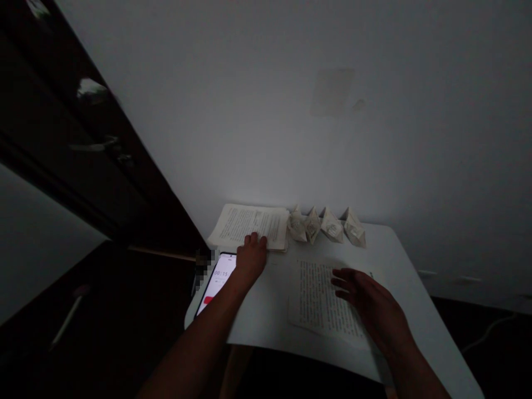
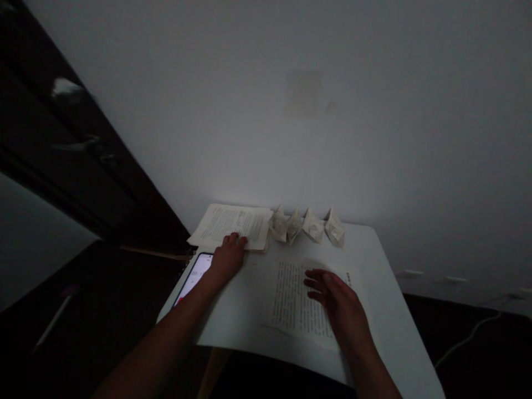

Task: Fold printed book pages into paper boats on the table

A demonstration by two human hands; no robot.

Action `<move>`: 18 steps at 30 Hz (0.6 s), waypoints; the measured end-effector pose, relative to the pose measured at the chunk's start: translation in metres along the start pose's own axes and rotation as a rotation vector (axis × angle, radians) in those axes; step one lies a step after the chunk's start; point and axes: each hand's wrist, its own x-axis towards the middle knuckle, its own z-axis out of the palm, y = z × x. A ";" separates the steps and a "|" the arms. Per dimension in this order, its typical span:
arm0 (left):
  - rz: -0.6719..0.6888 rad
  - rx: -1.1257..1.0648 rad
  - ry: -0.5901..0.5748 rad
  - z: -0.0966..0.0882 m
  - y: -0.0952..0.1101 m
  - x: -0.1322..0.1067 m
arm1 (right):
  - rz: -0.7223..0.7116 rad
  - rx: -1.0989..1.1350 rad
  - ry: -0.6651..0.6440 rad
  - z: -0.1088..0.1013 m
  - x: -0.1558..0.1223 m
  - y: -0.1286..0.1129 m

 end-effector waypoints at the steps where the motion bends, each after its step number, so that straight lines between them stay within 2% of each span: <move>1: 0.000 0.001 0.005 0.000 -0.001 0.001 | -0.001 -0.001 0.002 -0.001 0.000 0.000; 7: -0.020 0.003 0.027 0.003 -0.004 0.004 | -0.009 -0.029 0.029 -0.008 -0.002 0.002; 11: 0.026 -0.029 0.099 0.001 0.003 -0.009 | -0.037 -0.091 0.057 -0.015 -0.003 -0.001; 15: 0.185 -0.215 0.160 -0.004 0.023 -0.035 | -0.146 -0.382 0.097 -0.031 -0.002 -0.005; 18: 0.451 -0.412 0.029 -0.005 0.040 -0.053 | -0.247 -0.686 0.120 -0.046 -0.003 -0.005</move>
